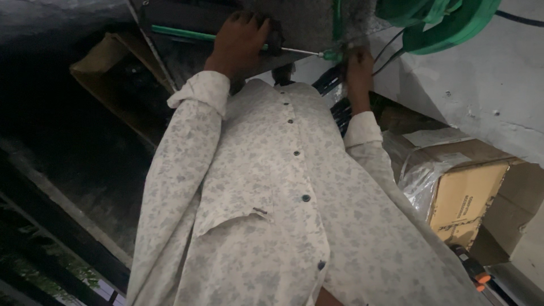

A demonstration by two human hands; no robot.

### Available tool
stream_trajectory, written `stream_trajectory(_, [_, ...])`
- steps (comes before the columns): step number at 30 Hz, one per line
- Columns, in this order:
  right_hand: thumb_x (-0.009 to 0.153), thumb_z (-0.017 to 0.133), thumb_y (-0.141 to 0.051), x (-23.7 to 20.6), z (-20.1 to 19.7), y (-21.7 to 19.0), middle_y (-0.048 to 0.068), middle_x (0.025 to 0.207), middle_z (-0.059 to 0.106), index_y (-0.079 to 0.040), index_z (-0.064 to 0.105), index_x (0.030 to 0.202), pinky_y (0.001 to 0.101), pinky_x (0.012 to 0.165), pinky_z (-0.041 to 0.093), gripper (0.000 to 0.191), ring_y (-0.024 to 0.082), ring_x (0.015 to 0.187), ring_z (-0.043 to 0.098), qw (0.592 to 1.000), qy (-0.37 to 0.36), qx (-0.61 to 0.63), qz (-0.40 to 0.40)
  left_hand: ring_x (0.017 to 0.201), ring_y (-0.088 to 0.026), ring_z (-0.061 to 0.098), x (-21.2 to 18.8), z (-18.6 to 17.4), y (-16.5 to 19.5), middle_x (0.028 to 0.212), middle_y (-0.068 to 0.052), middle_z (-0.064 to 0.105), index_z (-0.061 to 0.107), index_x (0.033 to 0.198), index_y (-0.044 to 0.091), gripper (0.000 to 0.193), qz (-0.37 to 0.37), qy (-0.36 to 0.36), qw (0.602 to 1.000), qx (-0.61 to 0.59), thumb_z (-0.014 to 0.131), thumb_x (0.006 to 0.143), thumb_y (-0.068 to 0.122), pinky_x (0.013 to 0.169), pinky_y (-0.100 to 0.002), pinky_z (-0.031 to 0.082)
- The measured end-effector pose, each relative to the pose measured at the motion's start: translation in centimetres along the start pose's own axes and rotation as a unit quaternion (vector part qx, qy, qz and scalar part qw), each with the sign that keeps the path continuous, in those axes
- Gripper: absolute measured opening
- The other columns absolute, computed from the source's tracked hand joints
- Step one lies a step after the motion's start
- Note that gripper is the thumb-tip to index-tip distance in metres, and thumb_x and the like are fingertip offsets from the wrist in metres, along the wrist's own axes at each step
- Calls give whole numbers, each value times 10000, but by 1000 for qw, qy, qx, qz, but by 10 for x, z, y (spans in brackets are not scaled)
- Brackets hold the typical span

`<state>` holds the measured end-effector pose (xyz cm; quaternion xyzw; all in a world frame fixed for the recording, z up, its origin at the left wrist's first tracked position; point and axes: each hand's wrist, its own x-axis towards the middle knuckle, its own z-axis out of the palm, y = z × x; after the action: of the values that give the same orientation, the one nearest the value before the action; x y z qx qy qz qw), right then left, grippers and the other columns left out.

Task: The person uses a green-handled screwdriver to tighten screws into a metal surface. They repeatedly insert and turn the screwdriver while stabilizing the workpiece with the other hand. The task continues throughout the clip without a visible final state.

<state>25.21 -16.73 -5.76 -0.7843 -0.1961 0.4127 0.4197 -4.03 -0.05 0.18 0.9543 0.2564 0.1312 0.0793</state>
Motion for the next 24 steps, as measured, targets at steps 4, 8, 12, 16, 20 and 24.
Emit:
stream_trajectory(4, [927, 628, -96, -3, 0, -5, 116, 1200, 651, -133, 503, 1361, 352, 842, 591, 453, 235, 1009, 664, 979, -15, 198, 39, 1133, -358, 658, 1, 0, 0, 1244, -197, 678, 658, 1333, 18, 585, 6, 5, 1000, 18, 809, 843, 299, 1053, -481, 491])
stream_trajectory(8, [969, 644, -183, -4, -2, -6, 92, 1149, 632, -54, 562, 1252, 311, 746, 544, 321, 189, 972, 634, 994, -14, 107, 8, 1115, -357, 660, 2, -3, -2, 1208, -179, 689, 660, 1320, 20, 565, 4, -13, 1000, -11, 802, 837, 277, 1045, -487, 501])
stream_trajectory(12, [1091, 638, -206, 0, 2, -3, 169, 1168, 675, -26, 666, 1212, 317, 830, 528, 219, 234, 977, 640, 999, 13, 16, -48, 1056, -376, 657, 3, -4, -2, 1119, -199, 690, 660, 1273, -10, 576, 8, -2, 1000, -27, 794, 845, 350, 993, -503, 504])
stream_trajectory(16, [949, 676, -148, -2, -2, 0, 152, 1132, 619, -78, 627, 1189, 358, 730, 553, 255, 250, 923, 627, 963, -62, 260, 31, 1094, -355, 655, 5, -4, -3, 1169, -176, 693, 661, 1281, 14, 513, 12, 2, 1000, 2, 786, 880, 308, 1020, -484, 503])
stream_trajectory(20, [915, 751, -115, -5, -5, -3, 203, 1338, 602, -89, 671, 1208, 339, 883, 594, 305, 244, 1089, 643, 869, -17, -339, -360, 1065, -377, 655, 4, -5, -3, 1144, -206, 692, 675, 1301, -12, 596, 13, -12, 1000, -22, 809, 841, 342, 1002, -493, 506])
stream_trajectory(24, [1041, 640, -218, -2, 4, -7, 140, 1163, 666, -37, 603, 1224, 339, 757, 579, 260, 221, 976, 657, 988, -20, 155, -5, 1088, -371, 662, 3, -7, 0, 1172, -208, 695, 673, 1282, -4, 586, 2, -4, 1000, -10, 810, 823, 335, 1012, -489, 507])
